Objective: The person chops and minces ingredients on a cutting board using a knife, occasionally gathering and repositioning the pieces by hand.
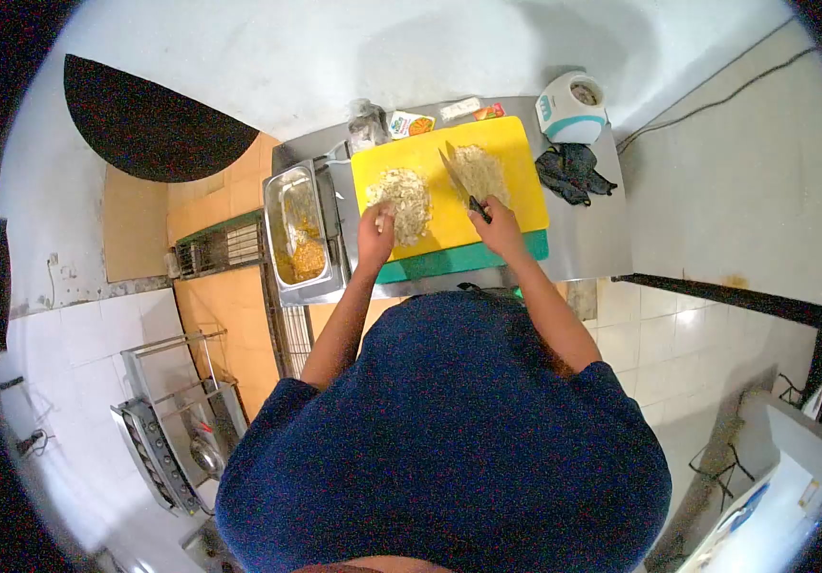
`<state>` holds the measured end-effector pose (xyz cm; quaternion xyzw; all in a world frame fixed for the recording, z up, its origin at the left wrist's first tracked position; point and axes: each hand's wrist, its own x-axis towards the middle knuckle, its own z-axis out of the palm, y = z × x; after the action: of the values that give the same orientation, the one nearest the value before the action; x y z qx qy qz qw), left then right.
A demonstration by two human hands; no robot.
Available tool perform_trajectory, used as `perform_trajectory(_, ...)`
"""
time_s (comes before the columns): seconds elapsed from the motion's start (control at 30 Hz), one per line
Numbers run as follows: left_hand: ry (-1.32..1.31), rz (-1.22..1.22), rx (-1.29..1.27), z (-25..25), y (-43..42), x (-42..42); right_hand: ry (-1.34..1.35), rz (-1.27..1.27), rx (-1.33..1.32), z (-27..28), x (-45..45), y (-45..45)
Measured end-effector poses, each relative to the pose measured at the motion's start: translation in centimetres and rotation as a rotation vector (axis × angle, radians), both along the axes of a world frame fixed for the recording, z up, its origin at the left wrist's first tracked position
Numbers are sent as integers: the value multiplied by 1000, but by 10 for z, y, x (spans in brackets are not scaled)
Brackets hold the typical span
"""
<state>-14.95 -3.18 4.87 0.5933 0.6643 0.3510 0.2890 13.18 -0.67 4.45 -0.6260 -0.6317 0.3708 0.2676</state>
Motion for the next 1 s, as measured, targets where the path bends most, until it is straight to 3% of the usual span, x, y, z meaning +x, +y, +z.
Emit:
perform_trajectory(0.03,271,-43,159,10,3,4,9,14,-30,1,3,-3)
perform_trajectory(0.17,586,-233,84,22,15,22,127,-7,-195,16,2,-31)
perform_trajectory(0.4,741,-249,-76,-21,41,34,157,60,-173,23,9,-66)
perform_trajectory(0.6,758,-187,74,-21,33,29,101,76,-214,18,15,-75)
perform_trajectory(0.7,688,-164,-73,-15,20,22,-54,159,-144,18,15,-78)
perform_trajectory(0.8,531,-77,-121,-17,7,16,-159,219,-100,21,7,-76)
perform_trajectory(0.9,234,184,-120,-21,-2,12,-264,250,-90,32,-1,-65)
perform_trajectory(1.0,146,243,-120,-29,-12,3,-355,266,-76,19,-5,-63)
